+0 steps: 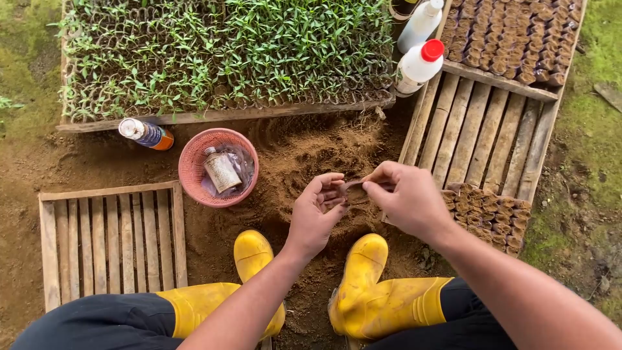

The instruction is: Preparing soil plugs by packing fibrous soil medium into small cylindrical containers for seedlings.

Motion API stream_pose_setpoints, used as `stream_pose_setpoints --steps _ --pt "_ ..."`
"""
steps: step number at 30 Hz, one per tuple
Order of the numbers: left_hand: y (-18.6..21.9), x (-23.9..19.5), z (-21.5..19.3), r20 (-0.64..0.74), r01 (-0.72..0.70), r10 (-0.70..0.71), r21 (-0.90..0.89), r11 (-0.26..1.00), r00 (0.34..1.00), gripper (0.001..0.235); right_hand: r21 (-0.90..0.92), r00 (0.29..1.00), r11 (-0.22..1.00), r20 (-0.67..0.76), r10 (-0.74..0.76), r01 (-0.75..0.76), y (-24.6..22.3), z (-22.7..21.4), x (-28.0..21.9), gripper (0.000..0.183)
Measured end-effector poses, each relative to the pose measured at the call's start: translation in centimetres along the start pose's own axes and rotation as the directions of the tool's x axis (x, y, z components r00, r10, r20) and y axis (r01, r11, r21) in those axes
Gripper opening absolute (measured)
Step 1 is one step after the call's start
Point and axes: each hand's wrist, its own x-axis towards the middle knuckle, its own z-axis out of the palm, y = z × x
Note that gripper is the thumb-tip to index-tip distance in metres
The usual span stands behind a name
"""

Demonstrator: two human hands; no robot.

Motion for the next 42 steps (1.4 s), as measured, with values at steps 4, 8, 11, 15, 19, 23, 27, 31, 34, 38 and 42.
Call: stream_pose_setpoints --steps 4,8,11,15,19,23,27,31,34,38,42 --pt "-0.5 1.0 1.9 0.034 0.041 -0.043 0.06 0.997 0.998 0.049 -0.008 0.999 1.0 -0.021 0.025 -0.025 1.3 -3.1 0.1 0.011" --pt "-1.2 2.5 5.4 0.078 0.041 -0.045 0.059 0.997 0.996 0.048 -0.027 0.997 0.999 -0.066 0.038 -0.04 2.8 -6.6 0.6 0.012" --pt "-2.3 4.1 8.2 0.111 0.035 -0.037 0.017 0.999 0.993 0.048 -0.047 0.995 0.998 -0.101 0.024 -0.029 5.0 -9.1 1.1 0.013" --pt "-1.7 6.6 12.1 0.157 0.233 -0.245 0.086 0.969 0.957 0.04 -0.161 0.978 0.974 -0.161 0.135 -0.161 9.0 -12.0 3.3 0.011" --pt "-4.8 9.0 14.8 0.161 0.3 -0.308 0.073 0.951 0.938 0.04 -0.149 0.958 0.961 -0.204 0.2 -0.233 14.3 -12.0 4.4 0.01" --pt "-13.4 11.3 16.8 0.178 0.398 -0.396 0.029 0.917 0.901 0.041 -0.023 0.937 0.981 -0.301 0.177 -0.193 23.1 -10.0 5.7 0.009" --pt "-13.5 11.3 17.3 0.199 0.461 -0.47 0.093 0.883 0.86 0.063 -0.044 0.905 0.983 -0.399 0.148 -0.18 29.9 -7.1 7.9 0.012" --pt "-20.1 13.4 18.4 0.239 0.482 -0.528 0.226 0.847 0.815 0.07 -0.038 0.885 0.969 -0.416 0.208 -0.246 31.9 -6.0 9.2 0.011" --pt "-19.4 13.9 19.0 0.236 0.499 -0.562 0.28 0.82 0.793 0.073 0.005 0.879 0.968 -0.418 0.232 -0.253 34.0 -5.2 10.1 0.011" --pt "-18.9 14.3 19.9 0.263 0.509 -0.591 0.321 0.799 0.762 0.081 0.02 0.878 0.971 -0.423 0.223 -0.238 35.4 -4.8 10.2 0.01" --pt "-20.1 14.5 20.4 0.337 0.549 -0.605 0.255 0.796 0.721 0.097 0.01 0.884 0.972 -0.414 0.217 -0.234 35.7 -4.2 10.1 0.01"
